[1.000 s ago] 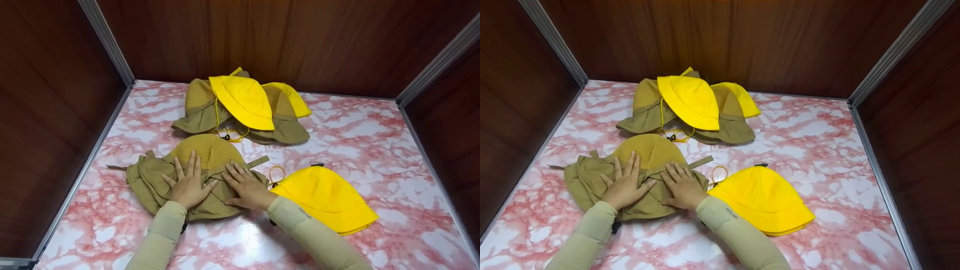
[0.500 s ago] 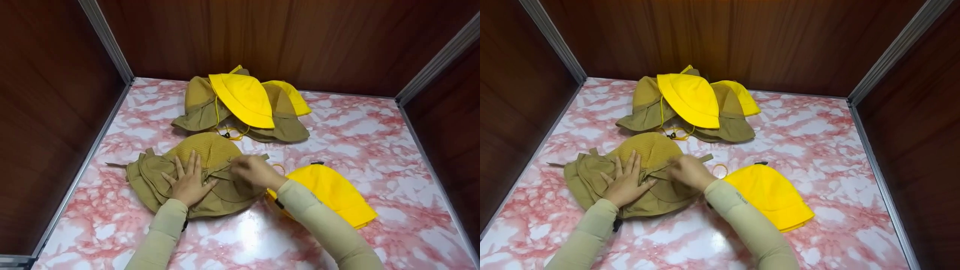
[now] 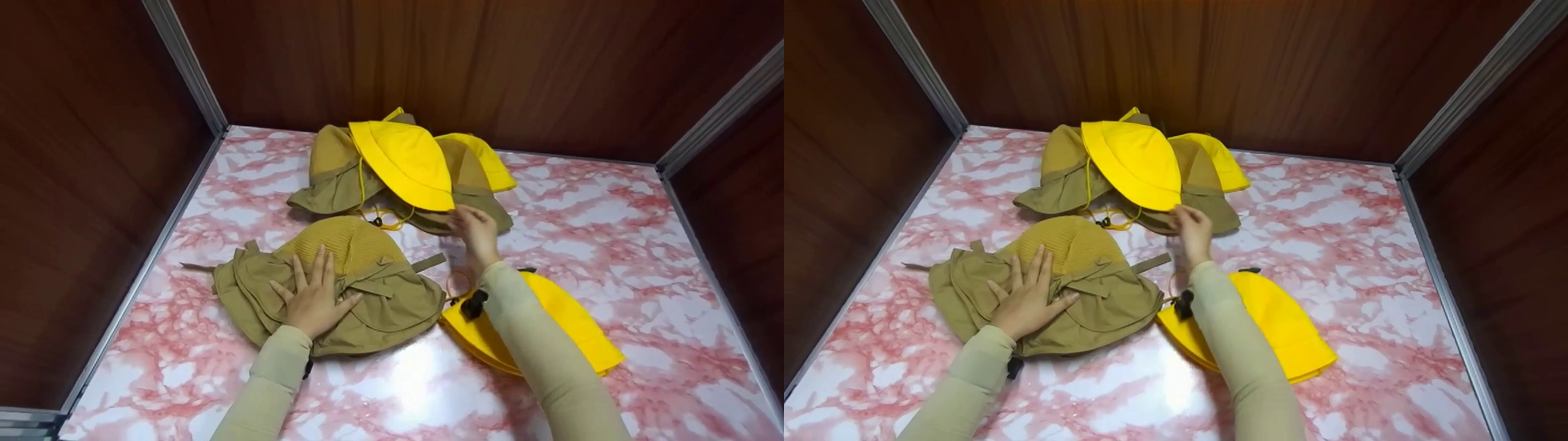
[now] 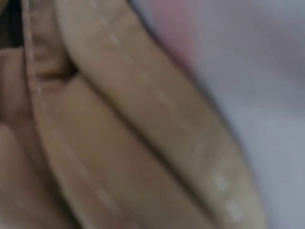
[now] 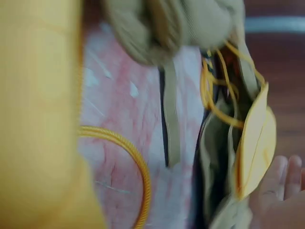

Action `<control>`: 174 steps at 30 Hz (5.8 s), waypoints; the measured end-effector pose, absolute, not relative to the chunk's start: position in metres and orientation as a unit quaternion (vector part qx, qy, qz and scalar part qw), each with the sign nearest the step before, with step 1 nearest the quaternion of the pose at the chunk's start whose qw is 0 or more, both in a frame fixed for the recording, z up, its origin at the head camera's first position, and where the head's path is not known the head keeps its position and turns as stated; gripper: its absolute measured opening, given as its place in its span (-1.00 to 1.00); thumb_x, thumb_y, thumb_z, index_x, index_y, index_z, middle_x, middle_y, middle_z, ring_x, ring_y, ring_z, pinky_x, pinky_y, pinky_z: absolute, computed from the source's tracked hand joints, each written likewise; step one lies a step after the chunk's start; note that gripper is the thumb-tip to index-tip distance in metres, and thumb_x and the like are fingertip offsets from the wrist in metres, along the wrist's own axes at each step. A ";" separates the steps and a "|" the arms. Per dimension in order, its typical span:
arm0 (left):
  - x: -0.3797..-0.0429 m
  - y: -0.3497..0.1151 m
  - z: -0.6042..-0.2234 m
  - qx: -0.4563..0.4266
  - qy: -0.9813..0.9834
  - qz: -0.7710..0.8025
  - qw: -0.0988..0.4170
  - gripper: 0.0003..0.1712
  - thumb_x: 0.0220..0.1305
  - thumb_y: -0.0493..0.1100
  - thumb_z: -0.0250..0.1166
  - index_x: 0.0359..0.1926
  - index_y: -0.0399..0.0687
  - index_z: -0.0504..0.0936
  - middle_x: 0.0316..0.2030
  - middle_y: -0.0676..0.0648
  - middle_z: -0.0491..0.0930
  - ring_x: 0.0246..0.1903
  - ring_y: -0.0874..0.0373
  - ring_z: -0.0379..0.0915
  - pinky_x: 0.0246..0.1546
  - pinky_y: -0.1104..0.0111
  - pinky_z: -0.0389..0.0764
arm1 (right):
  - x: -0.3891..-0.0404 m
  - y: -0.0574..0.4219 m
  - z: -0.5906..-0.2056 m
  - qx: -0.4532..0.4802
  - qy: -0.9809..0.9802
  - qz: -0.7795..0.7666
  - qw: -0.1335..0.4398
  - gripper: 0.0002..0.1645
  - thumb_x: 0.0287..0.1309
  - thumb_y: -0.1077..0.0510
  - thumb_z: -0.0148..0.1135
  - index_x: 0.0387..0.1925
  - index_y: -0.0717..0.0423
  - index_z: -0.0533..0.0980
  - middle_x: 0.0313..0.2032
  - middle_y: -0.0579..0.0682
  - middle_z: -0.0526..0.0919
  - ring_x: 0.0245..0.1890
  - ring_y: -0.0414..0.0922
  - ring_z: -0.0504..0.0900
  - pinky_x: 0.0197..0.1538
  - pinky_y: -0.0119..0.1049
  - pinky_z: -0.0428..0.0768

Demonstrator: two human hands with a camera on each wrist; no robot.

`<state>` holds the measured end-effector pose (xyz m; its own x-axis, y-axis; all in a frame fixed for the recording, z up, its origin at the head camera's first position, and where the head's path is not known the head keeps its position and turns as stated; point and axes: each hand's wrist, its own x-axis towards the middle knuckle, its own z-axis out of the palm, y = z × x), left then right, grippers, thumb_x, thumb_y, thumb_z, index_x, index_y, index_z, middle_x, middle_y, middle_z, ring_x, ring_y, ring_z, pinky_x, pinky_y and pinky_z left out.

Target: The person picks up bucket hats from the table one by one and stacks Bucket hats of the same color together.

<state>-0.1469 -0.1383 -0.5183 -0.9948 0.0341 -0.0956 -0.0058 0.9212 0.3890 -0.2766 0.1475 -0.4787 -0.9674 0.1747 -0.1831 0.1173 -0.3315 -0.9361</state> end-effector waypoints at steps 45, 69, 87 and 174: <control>-0.204 -0.061 -0.416 0.066 0.771 0.602 0.195 -0.07 0.41 0.10 0.19 0.56 -0.12 -0.07 0.51 -0.22 0.09 0.47 -0.15 0.08 0.47 0.03 0.18 | -0.320 0.154 -0.484 -0.224 -0.582 0.779 -0.064 -0.66 0.28 0.36 0.16 0.07 0.41 0.51 -0.53 -0.11 0.62 -0.49 -0.24 0.59 -0.22 -0.48 0.66; -0.296 -0.014 -0.449 -0.187 0.295 0.920 0.175 -0.32 0.52 -0.08 0.04 0.53 -0.08 0.05 0.46 -0.37 0.11 0.41 -0.35 0.14 0.28 -0.07 0.44 | -0.284 0.166 -0.467 -0.209 -0.420 0.882 -0.034 -0.78 0.29 0.38 0.02 -0.08 0.32 0.51 -0.35 0.06 0.63 -0.37 -0.12 0.65 -0.17 -0.37 0.73; -0.300 -0.018 -0.466 -0.186 0.338 0.913 0.133 -0.42 0.46 -0.34 0.06 0.43 -0.01 0.21 0.25 -0.26 0.44 0.21 -0.21 0.46 0.25 -0.07 0.47 | -0.265 0.192 -0.469 -0.248 -0.445 0.860 -0.021 -0.48 0.26 0.30 -0.05 0.25 0.22 0.44 -0.15 0.03 0.60 -0.24 -0.13 0.61 -0.19 -0.39 0.67; -0.220 0.015 -0.453 -0.097 0.361 0.917 0.139 -0.65 0.38 -0.39 0.16 0.14 -0.16 0.43 -0.16 -0.06 0.62 -0.20 0.12 0.63 -0.25 0.24 0.67 | -0.179 0.266 -0.440 -0.214 -0.365 0.901 0.096 -0.68 0.16 0.41 0.31 -0.04 0.18 0.55 -0.16 0.00 0.70 -0.12 -0.13 0.66 -0.01 -0.31 0.70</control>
<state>-0.2197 0.0154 -0.4530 -0.9427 0.1848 -0.2777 -0.3245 -0.7011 0.6349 -0.1795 0.2658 -0.4402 -0.8903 0.3285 -0.3155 -0.0168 -0.7159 -0.6980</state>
